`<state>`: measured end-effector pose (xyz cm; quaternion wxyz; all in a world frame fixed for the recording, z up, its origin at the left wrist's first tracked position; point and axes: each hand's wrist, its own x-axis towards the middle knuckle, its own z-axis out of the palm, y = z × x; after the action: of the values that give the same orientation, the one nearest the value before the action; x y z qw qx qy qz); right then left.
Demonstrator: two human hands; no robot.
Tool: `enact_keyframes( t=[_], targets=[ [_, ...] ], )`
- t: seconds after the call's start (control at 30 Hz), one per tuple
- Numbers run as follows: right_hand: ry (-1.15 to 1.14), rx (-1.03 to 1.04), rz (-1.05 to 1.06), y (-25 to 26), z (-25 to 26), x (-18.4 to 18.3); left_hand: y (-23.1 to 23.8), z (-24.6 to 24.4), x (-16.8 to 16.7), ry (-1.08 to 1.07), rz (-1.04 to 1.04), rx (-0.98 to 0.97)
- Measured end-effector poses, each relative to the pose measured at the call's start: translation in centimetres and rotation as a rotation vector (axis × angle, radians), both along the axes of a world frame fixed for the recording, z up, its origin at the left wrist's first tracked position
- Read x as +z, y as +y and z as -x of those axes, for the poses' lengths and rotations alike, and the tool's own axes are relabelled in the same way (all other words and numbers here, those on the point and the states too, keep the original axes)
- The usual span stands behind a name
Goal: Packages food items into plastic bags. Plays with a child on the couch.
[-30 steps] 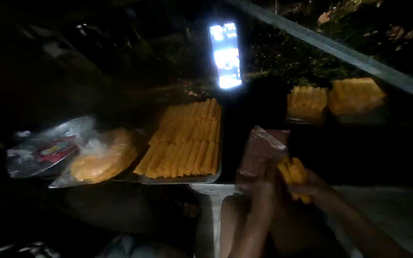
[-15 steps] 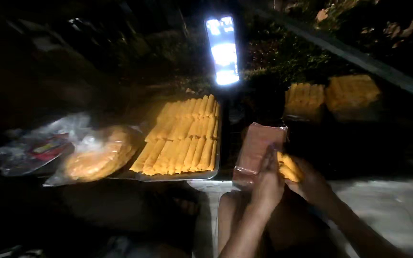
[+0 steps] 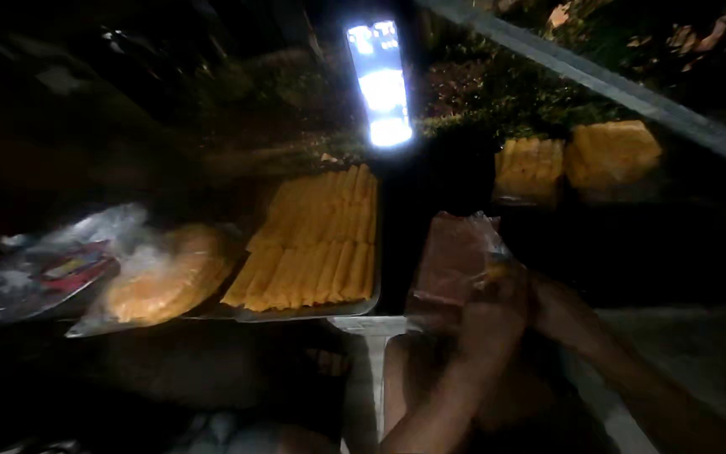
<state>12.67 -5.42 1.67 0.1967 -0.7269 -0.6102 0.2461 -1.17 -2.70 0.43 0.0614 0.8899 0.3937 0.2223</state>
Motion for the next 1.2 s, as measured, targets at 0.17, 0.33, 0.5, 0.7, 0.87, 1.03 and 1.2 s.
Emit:
enact_keyframes(
  t=[0.17, 0.33, 0.5, 0.7, 0.87, 1.03, 1.2],
  targets=[
    [0.588, -0.261, 0.095, -0.1, -1.1, -0.2, 0.0, 0.7, -1.6, -0.045, -0.058, -0.049],
    [1.169, -0.378, 0.167, -0.5, -1.3, -0.9, -0.3, 0.6, -2.0, -0.053, 0.115, -0.086],
    [1.282, -0.476, 0.066, -1.2, -0.8, -1.4, -0.1, 0.3, -2.7, -0.099, 0.154, -0.097],
    [1.278, -0.524, 0.021, -1.9, 0.5, -2.4, 0.0, 0.1, -1.4, -0.05, 0.307, -0.07],
    [1.459, -0.592, 0.018, -1.6, 1.5, -1.9, 0.1, 0.2, -1.9, -0.048, 0.198, -0.069],
    [1.494, -0.452, -0.064, -1.7, 1.3, -2.5, -0.1, 0.1, -1.9, -0.067, 0.23, -0.076],
    [1.61, -0.473, 0.011, -1.4, 0.9, -2.0, 0.4, 0.0, -1.6, -0.045, 0.201, -0.123]
  ],
)
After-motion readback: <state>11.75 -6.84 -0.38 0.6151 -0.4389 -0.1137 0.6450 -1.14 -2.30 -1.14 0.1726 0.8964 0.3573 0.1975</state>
